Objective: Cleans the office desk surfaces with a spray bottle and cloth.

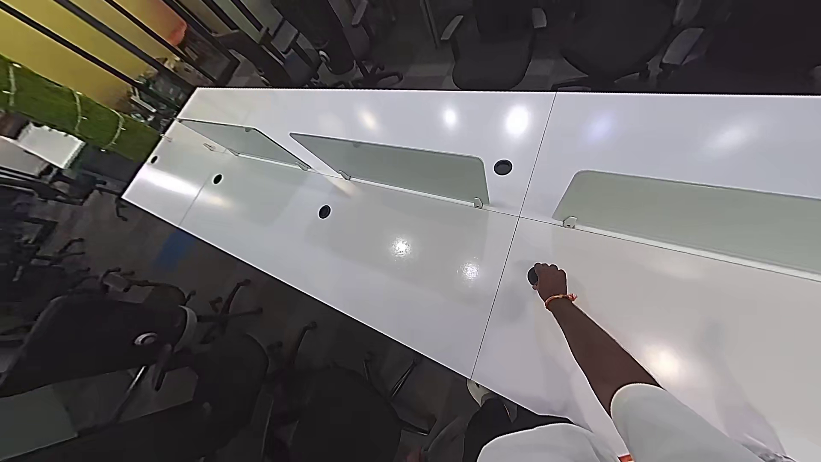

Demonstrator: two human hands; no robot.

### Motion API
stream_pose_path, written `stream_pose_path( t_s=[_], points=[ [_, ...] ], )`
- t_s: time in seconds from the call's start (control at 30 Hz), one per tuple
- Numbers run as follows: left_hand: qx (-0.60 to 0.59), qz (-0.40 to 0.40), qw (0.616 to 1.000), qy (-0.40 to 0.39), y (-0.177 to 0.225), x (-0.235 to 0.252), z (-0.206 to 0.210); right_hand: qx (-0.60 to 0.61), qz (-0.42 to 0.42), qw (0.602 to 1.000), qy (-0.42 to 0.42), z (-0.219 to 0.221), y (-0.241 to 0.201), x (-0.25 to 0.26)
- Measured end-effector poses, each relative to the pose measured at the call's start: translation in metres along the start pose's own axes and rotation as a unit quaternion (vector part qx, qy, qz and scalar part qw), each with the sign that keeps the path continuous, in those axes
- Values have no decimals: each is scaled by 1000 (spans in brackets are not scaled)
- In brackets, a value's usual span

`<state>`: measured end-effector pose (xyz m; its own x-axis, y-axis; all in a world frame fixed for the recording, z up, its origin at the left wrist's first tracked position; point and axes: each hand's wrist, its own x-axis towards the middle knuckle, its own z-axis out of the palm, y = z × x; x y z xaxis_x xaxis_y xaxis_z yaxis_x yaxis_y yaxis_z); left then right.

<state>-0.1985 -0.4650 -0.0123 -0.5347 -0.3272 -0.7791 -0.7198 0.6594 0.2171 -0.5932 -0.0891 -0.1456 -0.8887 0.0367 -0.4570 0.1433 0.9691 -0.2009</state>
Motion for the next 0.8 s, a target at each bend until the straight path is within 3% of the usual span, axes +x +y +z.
stream_pose_path(
  t_s=[0.17,0.23,0.33,0.47,0.63,0.8],
  points=[
    [-43,27,997,54,7,2,-1,42,21,999,6,4,-5,-10],
    [-53,43,995,78,-8,10,7,56,18,998,7,9,-2,-12],
    [-70,66,990,105,-44,26,20,93,-19,995,-2,18,4,-24],
    [-101,70,985,120,-50,16,9,112,-92,989,32,39,-4,-77],
    [-168,116,966,156,-59,12,-2,124,-203,971,-22,64,-50,-163],
    [-135,195,962,133,-69,9,-22,171,-357,917,-46,70,-138,-238]
  ],
)
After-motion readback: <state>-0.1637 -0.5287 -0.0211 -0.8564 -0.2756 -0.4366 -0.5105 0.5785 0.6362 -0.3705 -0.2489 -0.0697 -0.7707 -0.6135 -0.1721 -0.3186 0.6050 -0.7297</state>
